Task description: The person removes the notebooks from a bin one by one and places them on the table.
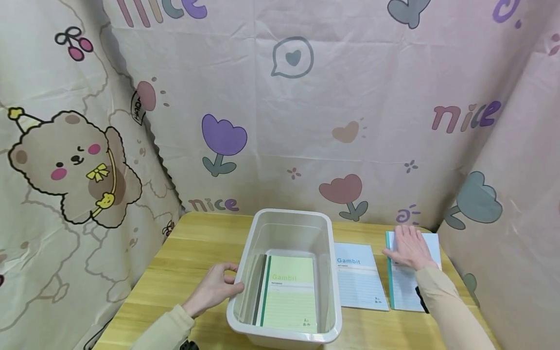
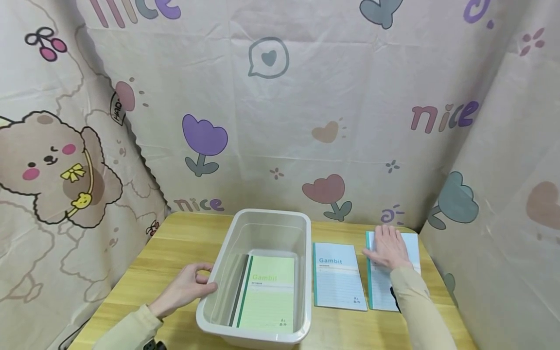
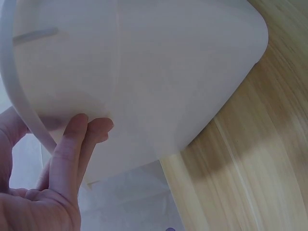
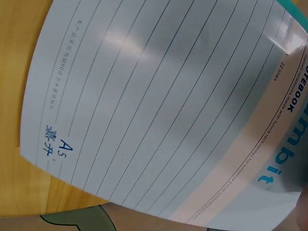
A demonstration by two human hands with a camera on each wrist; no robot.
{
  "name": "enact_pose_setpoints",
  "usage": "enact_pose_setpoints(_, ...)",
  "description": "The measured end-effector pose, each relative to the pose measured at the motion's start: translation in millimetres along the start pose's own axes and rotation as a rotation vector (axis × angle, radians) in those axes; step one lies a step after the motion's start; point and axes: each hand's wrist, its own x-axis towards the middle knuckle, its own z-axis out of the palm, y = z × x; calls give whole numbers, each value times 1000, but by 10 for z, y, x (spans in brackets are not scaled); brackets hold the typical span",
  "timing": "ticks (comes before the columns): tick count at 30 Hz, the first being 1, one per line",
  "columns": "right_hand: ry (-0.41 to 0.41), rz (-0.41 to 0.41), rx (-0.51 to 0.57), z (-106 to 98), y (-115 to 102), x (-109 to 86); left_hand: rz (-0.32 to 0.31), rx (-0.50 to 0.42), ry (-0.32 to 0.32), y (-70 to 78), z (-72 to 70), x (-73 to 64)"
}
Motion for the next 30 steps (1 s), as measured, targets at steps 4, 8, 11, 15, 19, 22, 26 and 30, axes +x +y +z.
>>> enact_pose_setpoints(4,-8,7,3,25,13,21,0,-2,3,9,0,-5)
enact_pose_setpoints(8,-24,27,11,27,-11,47,-5,-2,4,11,2,-7)
enact_pose_setpoints(11,-26,46,7,26,-35,59,-4,-1,5,9,3,-6)
enact_pose_setpoints(15,-25,54,6,36,-54,62,-1,0,5,7,2,-6)
enact_pose_setpoints(19,-32,58,15,15,-80,57,1,-1,3,7,2,-5)
enact_pose_setpoints(22,-31,57,18,-9,-108,67,1,1,5,10,4,-4)
enact_pose_setpoints(26,-22,51,25,-55,-166,102,-5,7,10,16,7,-6)
enact_pose_setpoints(30,-36,58,52,-147,-274,136,-9,17,15,20,7,-7)
